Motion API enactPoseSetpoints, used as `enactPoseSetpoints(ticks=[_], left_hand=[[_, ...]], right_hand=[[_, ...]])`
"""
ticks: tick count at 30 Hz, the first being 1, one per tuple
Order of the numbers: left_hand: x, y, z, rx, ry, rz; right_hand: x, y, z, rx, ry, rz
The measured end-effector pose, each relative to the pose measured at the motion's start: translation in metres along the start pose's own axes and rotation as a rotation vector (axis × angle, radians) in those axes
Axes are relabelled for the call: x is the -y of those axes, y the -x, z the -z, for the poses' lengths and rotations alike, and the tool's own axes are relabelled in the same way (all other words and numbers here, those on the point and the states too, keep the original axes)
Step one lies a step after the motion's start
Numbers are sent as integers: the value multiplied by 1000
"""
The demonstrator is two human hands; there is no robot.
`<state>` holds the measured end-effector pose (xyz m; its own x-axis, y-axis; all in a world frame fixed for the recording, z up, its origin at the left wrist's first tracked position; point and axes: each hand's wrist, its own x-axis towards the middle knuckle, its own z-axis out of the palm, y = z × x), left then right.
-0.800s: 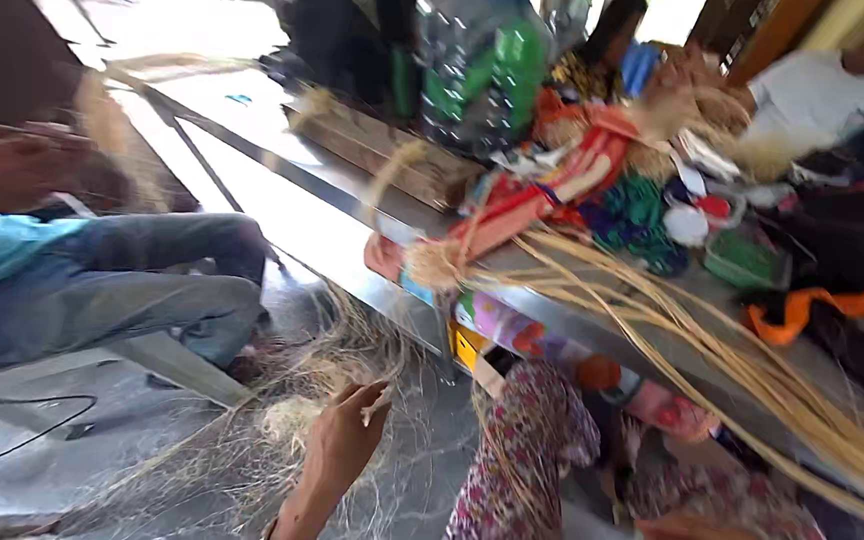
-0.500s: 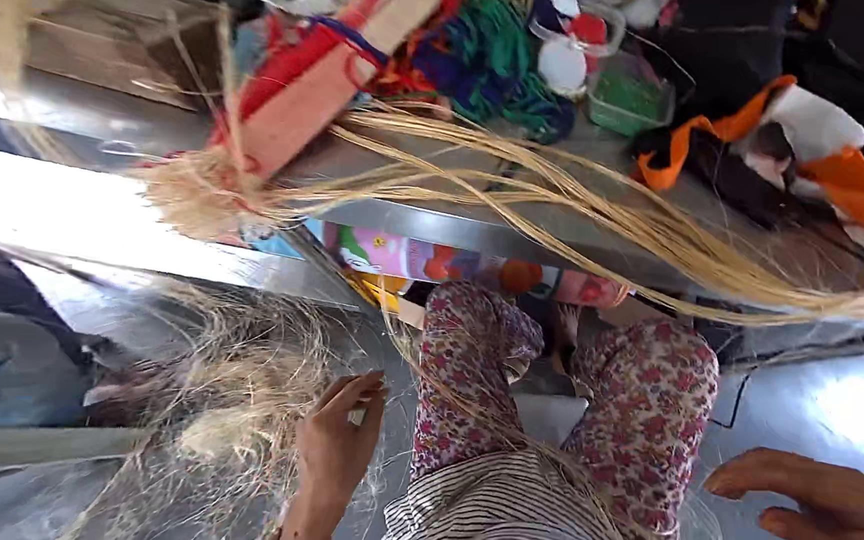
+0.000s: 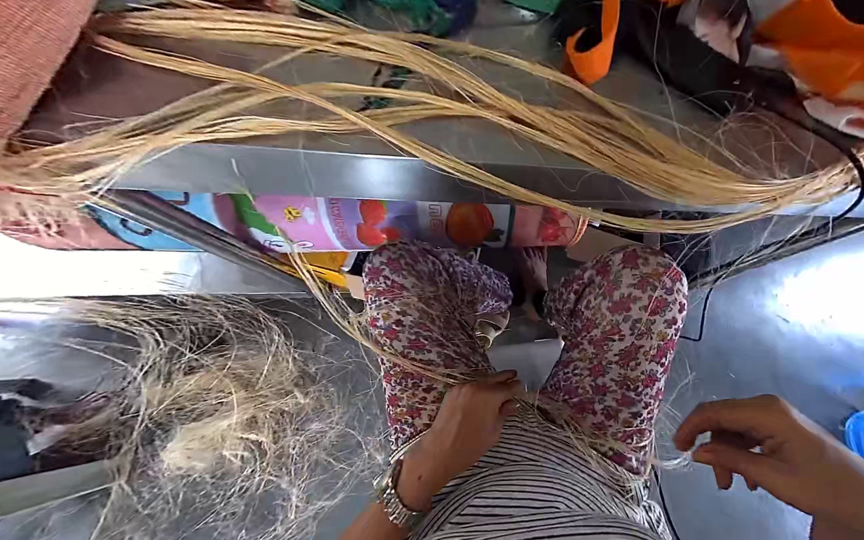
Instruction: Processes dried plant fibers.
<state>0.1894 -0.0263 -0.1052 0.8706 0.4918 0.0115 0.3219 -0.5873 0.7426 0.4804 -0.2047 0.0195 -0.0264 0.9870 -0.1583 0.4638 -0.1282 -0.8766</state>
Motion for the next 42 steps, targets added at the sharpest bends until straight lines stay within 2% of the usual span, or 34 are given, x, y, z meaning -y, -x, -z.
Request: enactPoseSetpoints(ticks=[2, 6, 10, 16, 20, 29, 32, 42], left_hand=[[-1, -10, -3, 140, -35, 73], [-3, -19, -9, 100, -45, 69], [-9, -29, 2, 333, -60, 211], [-3, -16, -9, -68, 15, 12], [-4, -10, -10, -206, 5, -106], [-10, -8, -11, -288, 0, -151], [-11, -8, -10, -294, 13, -141], [-20, -10, -3, -265, 267, -76]], right_hand=[[-4, -2, -9, 10, 17, -28], [-9, -4, -13, -52, 31, -28], [-11, -11, -23, -136, 67, -14], [-14, -37, -60, -211, 255, -3], [-18, -49, -79, -238, 431, 2], [-19, -54, -85, -170, 359, -58], [-20, -54, -81, -213, 309, -79], [-16, -50, -67, -292, 133, -135]])
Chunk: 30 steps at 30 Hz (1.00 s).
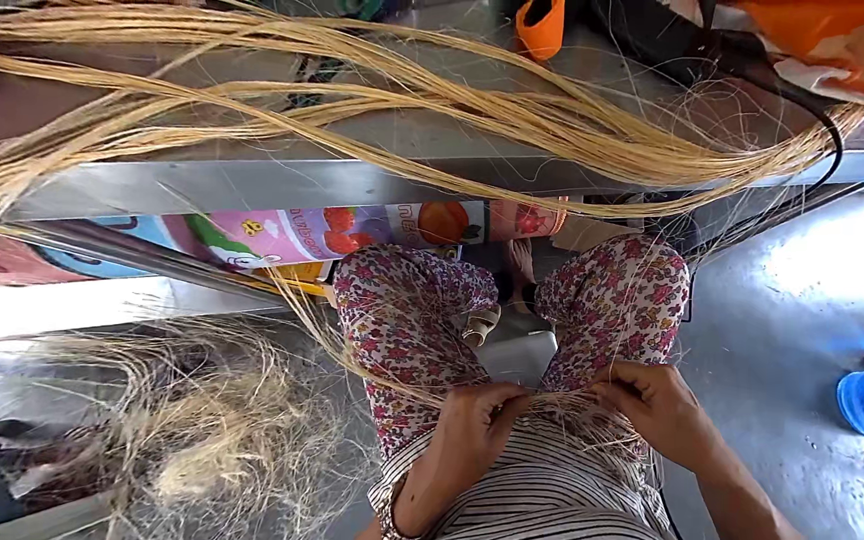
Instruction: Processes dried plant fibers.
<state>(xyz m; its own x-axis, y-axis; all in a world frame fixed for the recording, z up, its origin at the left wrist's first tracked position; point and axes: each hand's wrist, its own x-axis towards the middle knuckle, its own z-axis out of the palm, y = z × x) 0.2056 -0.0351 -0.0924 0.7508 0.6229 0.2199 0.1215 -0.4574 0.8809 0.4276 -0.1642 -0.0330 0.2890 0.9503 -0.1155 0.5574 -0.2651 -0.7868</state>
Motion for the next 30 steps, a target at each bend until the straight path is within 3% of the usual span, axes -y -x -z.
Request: enactPoseSetpoints(ticks=[7, 15, 22, 30], left_hand=[[1, 0, 2, 3, 54, 14], [2, -1, -1, -22, 111, 31], [1, -2, -2, -24, 131, 10], [0, -1, -3, -42, 102, -10]], right_hand=[[2, -2, 6, 26, -94, -44], [-10, -5, 12, 80, -427, 10], [-17, -5, 15, 146, -442, 30], [-13, -4, 8, 68, -311, 108]])
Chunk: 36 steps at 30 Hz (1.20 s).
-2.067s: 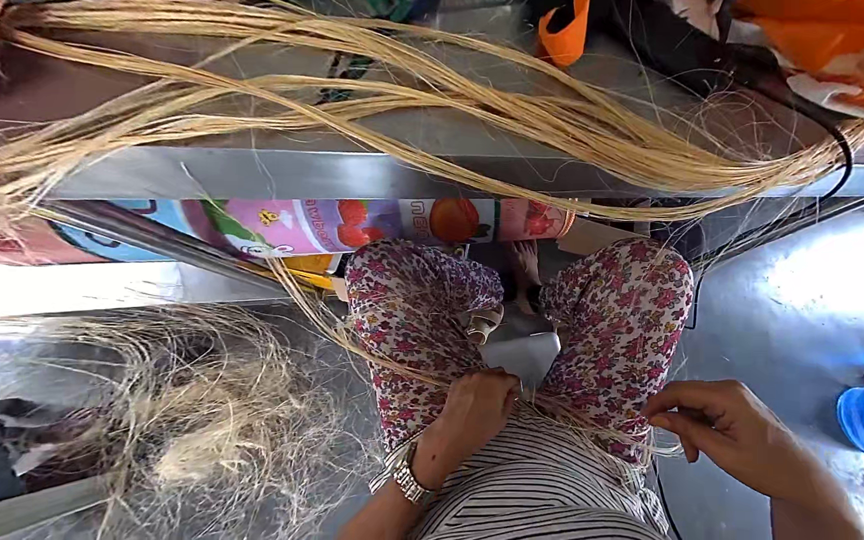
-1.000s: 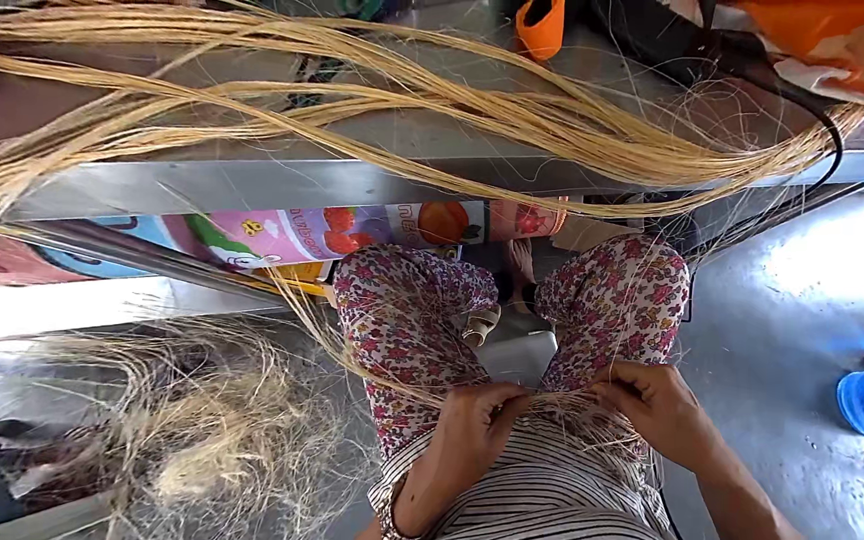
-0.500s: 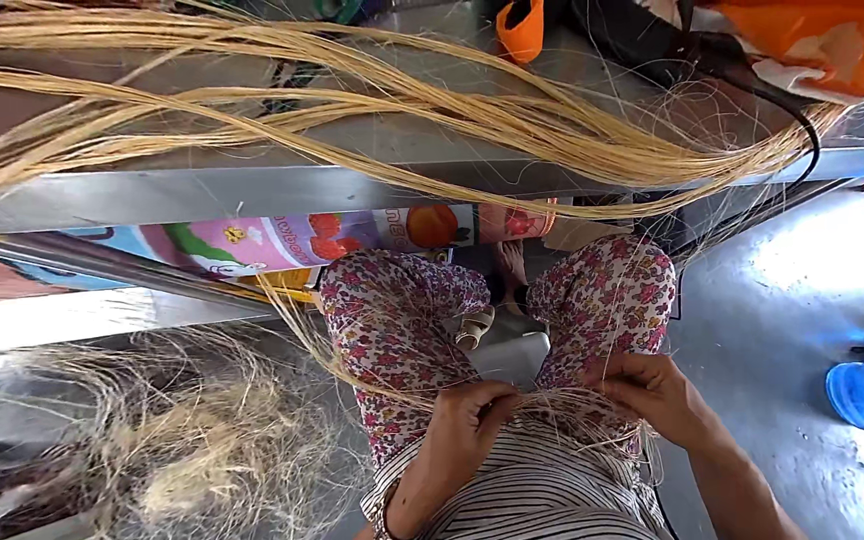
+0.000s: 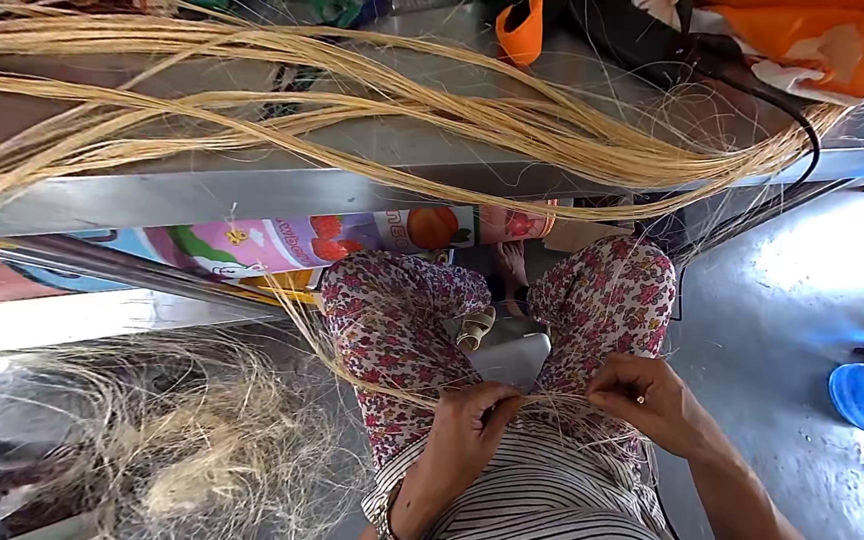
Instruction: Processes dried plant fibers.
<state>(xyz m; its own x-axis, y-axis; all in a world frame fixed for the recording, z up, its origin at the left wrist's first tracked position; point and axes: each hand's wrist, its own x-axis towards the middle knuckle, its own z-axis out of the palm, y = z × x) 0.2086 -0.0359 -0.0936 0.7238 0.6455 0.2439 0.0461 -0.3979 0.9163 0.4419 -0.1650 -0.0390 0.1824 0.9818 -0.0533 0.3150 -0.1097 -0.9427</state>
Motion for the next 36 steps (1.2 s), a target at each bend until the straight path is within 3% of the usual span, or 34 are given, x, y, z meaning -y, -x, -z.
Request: enactPoseSetpoints(ticks=[4, 13, 25, 27, 32, 36], left_hand=[[2, 1, 0, 0, -76, -27], [33, 12, 5, 91, -527, -93], [49, 37, 21, 78, -651, -81], [51, 38, 23, 62, -654, -87], [51, 37, 32, 31, -683, -55], [52, 36, 42, 14, -675, -11]], right_hand=[[1, 1, -1, -56, -5, -19], [6, 6, 12, -203, -56, 10], [8, 17, 51, -334, -286, 44], [8, 19, 57, -338, -213, 46], [14, 22, 59, -409, 369, 49], [14, 25, 55, -333, 515, 53]])
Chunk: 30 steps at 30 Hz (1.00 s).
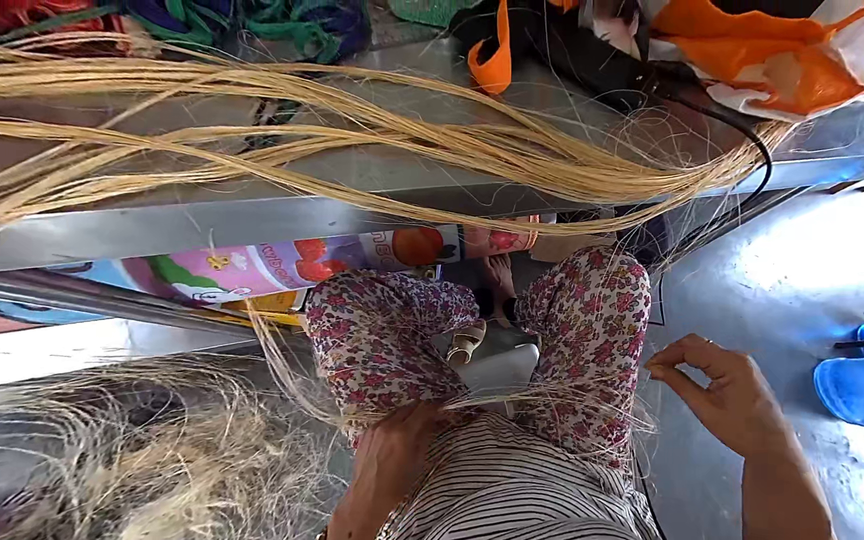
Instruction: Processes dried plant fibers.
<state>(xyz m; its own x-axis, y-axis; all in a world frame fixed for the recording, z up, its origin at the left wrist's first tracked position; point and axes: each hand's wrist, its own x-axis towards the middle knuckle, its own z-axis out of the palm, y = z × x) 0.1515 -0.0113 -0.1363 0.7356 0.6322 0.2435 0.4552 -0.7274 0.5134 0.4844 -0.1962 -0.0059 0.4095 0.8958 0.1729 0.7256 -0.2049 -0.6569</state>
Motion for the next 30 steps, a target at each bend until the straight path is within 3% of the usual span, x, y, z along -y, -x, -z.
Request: enactPoseSetpoints(ticks=[5, 10, 13, 18, 26, 30], left_hand=[[3, -2, 5, -11, 0, 28], [7, -1, 2, -6, -13, 21], [7, 1, -1, 16, -17, 29], [8, 2, -1, 21, -38, 23], [10, 3, -2, 29, -35, 17], [13, 6, -4, 21, -33, 15]], right_hand=[[1, 2, -7, 61, 163, 49], [1, 0, -11, -53, 261, 107], [1, -2, -9, -115, 208, 129], [-4, -1, -2, -68, 109, 117], [-1, 0, -5, -93, 314, 110], [-6, -2, 4, -149, 183, 109]])
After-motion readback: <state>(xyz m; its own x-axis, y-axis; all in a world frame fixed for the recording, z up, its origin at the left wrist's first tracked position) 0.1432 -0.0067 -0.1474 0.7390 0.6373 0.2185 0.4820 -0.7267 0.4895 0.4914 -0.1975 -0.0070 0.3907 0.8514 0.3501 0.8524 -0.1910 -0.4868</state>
